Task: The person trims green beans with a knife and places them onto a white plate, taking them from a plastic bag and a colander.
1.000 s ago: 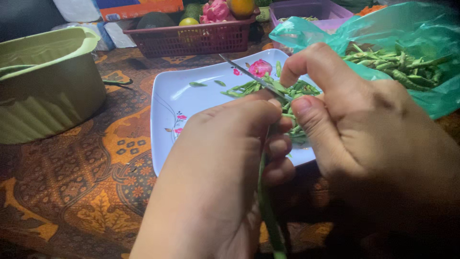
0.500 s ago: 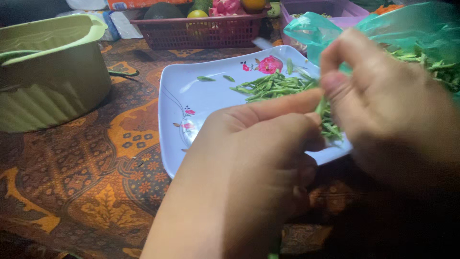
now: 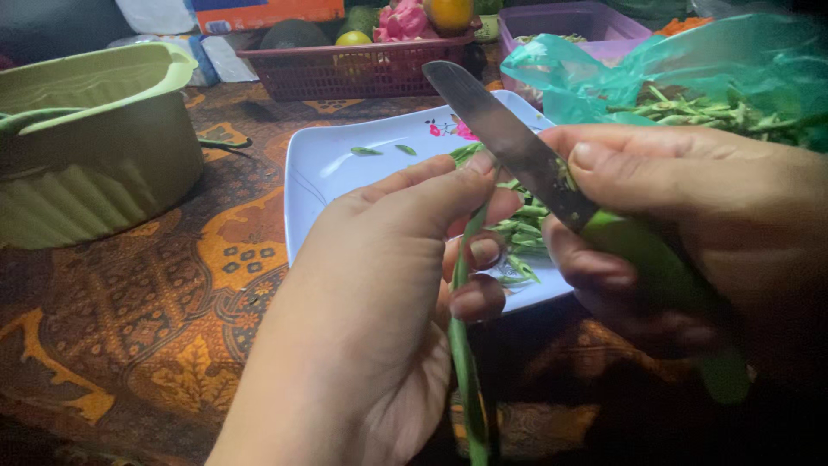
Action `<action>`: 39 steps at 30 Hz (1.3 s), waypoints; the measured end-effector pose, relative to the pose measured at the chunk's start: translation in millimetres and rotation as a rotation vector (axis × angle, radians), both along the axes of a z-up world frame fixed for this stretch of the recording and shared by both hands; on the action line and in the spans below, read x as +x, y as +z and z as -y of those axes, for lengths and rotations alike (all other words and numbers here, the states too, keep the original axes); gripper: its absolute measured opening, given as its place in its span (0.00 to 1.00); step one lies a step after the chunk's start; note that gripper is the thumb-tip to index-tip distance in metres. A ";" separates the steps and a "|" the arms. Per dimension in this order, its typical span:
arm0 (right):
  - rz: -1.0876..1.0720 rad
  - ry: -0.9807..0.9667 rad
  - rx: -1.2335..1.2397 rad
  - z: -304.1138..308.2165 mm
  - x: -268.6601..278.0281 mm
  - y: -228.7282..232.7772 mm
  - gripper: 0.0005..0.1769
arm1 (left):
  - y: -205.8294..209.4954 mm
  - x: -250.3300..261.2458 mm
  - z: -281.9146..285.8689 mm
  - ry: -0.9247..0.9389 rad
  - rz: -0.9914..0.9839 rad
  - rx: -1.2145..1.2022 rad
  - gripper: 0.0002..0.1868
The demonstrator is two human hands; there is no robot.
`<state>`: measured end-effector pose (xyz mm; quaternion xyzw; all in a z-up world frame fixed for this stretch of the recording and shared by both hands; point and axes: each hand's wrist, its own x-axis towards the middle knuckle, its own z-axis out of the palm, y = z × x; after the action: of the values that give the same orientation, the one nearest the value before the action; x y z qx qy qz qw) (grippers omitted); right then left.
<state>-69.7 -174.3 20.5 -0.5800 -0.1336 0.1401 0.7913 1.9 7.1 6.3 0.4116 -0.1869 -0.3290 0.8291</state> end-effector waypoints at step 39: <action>0.461 -0.960 -1.007 -36.0 7.4 -10.8 0.10 | -5.0 -13.5 8.2 -0.074 0.129 0.082 0.15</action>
<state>-62.4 -138.4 9.7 -0.8829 0.0526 -0.3030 0.3549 -11.6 -1.1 1.3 0.4582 -0.2415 -0.3397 0.7851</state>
